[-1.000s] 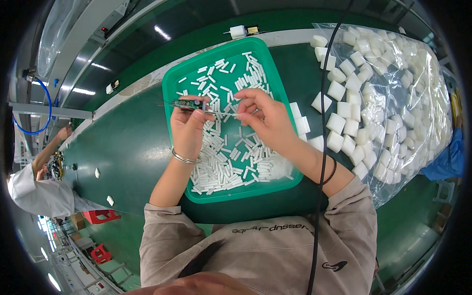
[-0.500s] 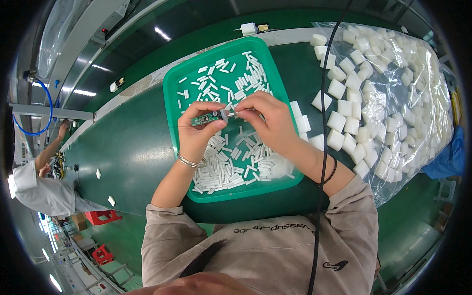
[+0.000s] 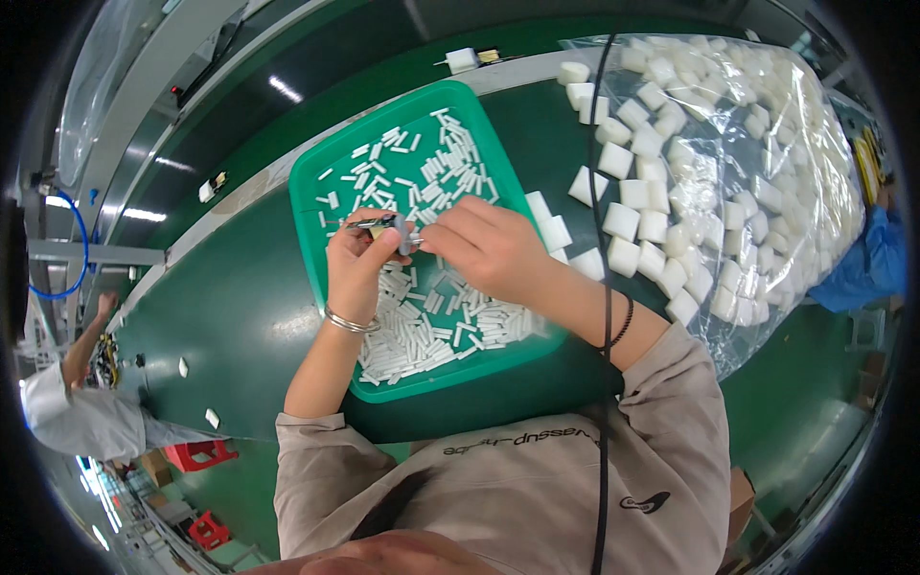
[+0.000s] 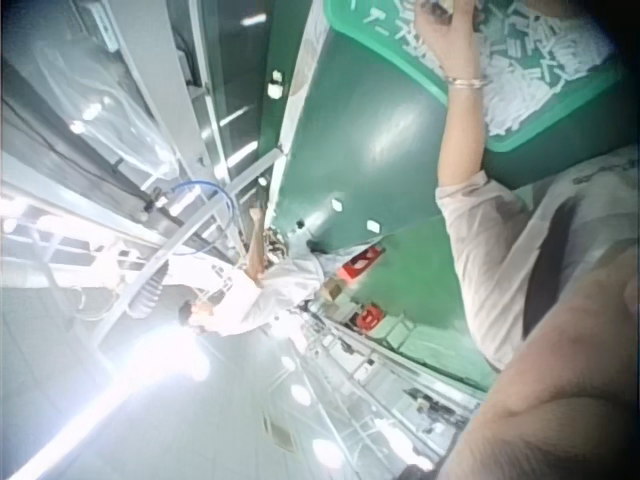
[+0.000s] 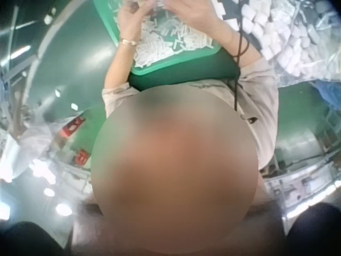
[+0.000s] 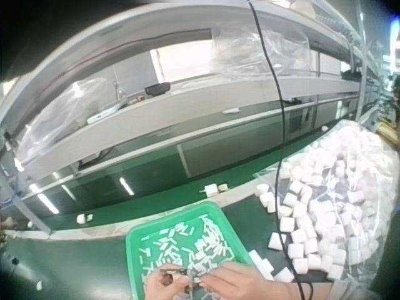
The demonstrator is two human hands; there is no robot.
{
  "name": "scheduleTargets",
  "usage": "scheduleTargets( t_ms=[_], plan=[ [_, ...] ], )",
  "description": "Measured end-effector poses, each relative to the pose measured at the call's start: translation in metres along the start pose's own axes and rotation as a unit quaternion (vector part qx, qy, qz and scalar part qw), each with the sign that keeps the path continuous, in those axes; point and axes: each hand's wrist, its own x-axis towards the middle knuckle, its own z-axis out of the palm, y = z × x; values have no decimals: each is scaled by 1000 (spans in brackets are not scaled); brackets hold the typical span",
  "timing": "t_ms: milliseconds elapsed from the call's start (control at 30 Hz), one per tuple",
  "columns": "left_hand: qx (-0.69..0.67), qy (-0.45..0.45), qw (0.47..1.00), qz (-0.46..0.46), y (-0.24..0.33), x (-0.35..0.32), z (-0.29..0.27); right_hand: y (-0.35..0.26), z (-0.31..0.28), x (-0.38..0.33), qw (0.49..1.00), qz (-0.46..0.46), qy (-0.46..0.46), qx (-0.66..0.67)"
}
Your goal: The person assembles electronic components by inserting small pins into each unit, attaching a foam piece around it, and placing the assembled units onto the conveyor belt.
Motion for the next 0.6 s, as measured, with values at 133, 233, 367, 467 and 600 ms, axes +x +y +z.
scheduleTargets(
  t_ms=[133, 233, 367, 467, 600],
  plan=[
    [-21, 19, 1000, -10, -3, 0, -3, 1, -24, 8, 999, 29, -32, -27],
    [-41, 25, 999, -1, -3, 2, -6, 16, -55, 12, 943, 161, -99, -274],
    [-38, 21, 999, 11, -2, 3, -4, 38, -74, -16, 853, 271, -256, -365],
    [-56, 29, 998, 14, -2, 2, -2, 45, -73, -19, 818, 319, -322, -354],
    [-61, 46, 997, 23, 3, 0, 1, 39, -74, 2, 875, 313, -201, -309]
  ],
)
